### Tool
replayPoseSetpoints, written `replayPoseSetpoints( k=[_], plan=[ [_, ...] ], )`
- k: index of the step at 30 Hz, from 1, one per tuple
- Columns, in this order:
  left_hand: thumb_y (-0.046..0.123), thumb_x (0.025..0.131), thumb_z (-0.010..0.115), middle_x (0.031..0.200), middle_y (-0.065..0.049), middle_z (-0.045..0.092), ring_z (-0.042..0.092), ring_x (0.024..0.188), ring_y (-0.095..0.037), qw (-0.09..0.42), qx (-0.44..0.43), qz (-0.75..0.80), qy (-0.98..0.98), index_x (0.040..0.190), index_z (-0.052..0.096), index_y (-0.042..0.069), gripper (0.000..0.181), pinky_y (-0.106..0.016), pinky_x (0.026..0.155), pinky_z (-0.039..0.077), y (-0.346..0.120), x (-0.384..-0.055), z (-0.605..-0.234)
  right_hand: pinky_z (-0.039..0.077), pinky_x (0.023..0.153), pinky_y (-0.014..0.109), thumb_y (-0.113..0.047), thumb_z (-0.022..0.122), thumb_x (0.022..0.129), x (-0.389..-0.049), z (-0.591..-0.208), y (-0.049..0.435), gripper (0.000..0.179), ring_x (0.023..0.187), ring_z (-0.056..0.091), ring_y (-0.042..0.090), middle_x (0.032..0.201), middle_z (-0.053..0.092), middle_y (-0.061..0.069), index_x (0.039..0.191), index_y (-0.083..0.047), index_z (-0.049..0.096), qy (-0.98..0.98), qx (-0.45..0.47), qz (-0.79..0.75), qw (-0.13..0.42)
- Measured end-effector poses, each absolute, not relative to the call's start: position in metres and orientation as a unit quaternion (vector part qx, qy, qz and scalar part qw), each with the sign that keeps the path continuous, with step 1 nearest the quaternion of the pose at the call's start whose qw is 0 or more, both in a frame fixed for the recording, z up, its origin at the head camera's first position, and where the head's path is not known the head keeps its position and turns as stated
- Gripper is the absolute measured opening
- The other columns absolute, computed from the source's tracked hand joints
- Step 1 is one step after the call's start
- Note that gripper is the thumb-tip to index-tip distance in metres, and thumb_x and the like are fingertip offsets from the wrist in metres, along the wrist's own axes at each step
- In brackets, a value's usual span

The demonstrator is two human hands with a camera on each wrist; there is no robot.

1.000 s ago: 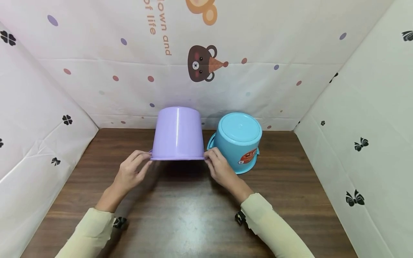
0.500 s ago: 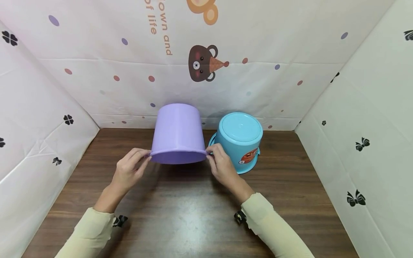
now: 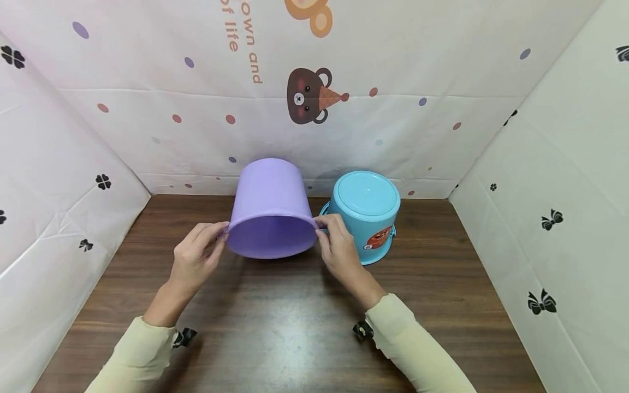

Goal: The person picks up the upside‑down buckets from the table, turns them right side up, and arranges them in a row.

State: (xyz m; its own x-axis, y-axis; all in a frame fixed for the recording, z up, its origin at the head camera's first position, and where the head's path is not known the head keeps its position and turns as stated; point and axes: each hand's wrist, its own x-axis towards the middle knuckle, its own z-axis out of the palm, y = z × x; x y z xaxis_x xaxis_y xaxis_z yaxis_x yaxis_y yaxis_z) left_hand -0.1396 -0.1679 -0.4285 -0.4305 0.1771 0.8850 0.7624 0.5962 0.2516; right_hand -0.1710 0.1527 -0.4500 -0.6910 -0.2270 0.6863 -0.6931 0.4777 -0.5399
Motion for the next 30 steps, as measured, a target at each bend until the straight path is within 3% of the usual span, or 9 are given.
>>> replayPoseSetpoints(
  k=[5,9,15,22,30],
  plan=[
    [-0.010,0.085,0.072,0.093,-0.016,0.070,0.068,0.075,-0.024,0.449,-0.289,-0.336,-0.776,0.113,0.075,-0.003,0.028,-0.027,0.064,0.056,-0.164,-0.139,-0.427,0.058,0.075,0.019,0.006,0.063,0.098,-0.172,-0.448,0.151,0.025,0.099,0.065,0.023,0.112,0.061,0.013,0.122,-0.002,0.064,-0.805,0.278,0.441,0.283],
    [-0.008,0.088,0.069,0.091,-0.017,0.070,0.066,0.072,-0.022,0.452,-0.272,-0.340,-0.778,0.114,0.075,-0.002,0.028,-0.027,0.061,0.055,-0.162,-0.141,-0.424,0.061,0.072,0.023,0.006,0.063,0.098,-0.171,-0.445,0.150,0.033,0.101,0.067,0.025,0.115,0.062,0.014,0.129,-0.003,0.065,-0.797,0.276,0.452,0.289],
    [-0.008,0.087,0.071,0.087,-0.016,0.068,0.062,0.068,-0.019,0.451,-0.251,-0.346,-0.783,0.112,0.075,-0.003,0.025,-0.019,0.062,0.051,-0.160,-0.145,-0.416,0.058,0.086,0.016,0.012,0.064,0.095,-0.174,-0.441,0.149,0.043,0.108,0.067,0.031,0.124,0.062,0.019,0.136,-0.001,0.066,-0.771,0.279,0.490,0.294],
    [-0.009,0.087,0.072,0.085,-0.015,0.068,0.059,0.067,-0.016,0.443,-0.237,-0.353,-0.789,0.109,0.076,-0.003,0.023,-0.020,0.062,0.050,-0.159,-0.148,-0.412,0.061,0.087,0.025,0.011,0.066,0.093,-0.176,-0.436,0.152,0.043,0.113,0.067,0.027,0.127,0.065,0.015,0.134,-0.003,0.069,-0.769,0.271,0.506,0.283],
    [-0.011,0.086,0.071,0.087,-0.015,0.071,0.059,0.067,-0.019,0.430,-0.216,-0.370,-0.795,0.109,0.077,-0.002,0.025,-0.013,0.066,0.046,-0.156,-0.153,-0.403,0.061,0.086,0.025,0.004,0.065,0.098,-0.180,-0.433,0.153,0.044,0.110,0.068,0.027,0.130,0.064,0.012,0.139,-0.010,0.066,-0.786,0.251,0.505,0.254]
  ],
)
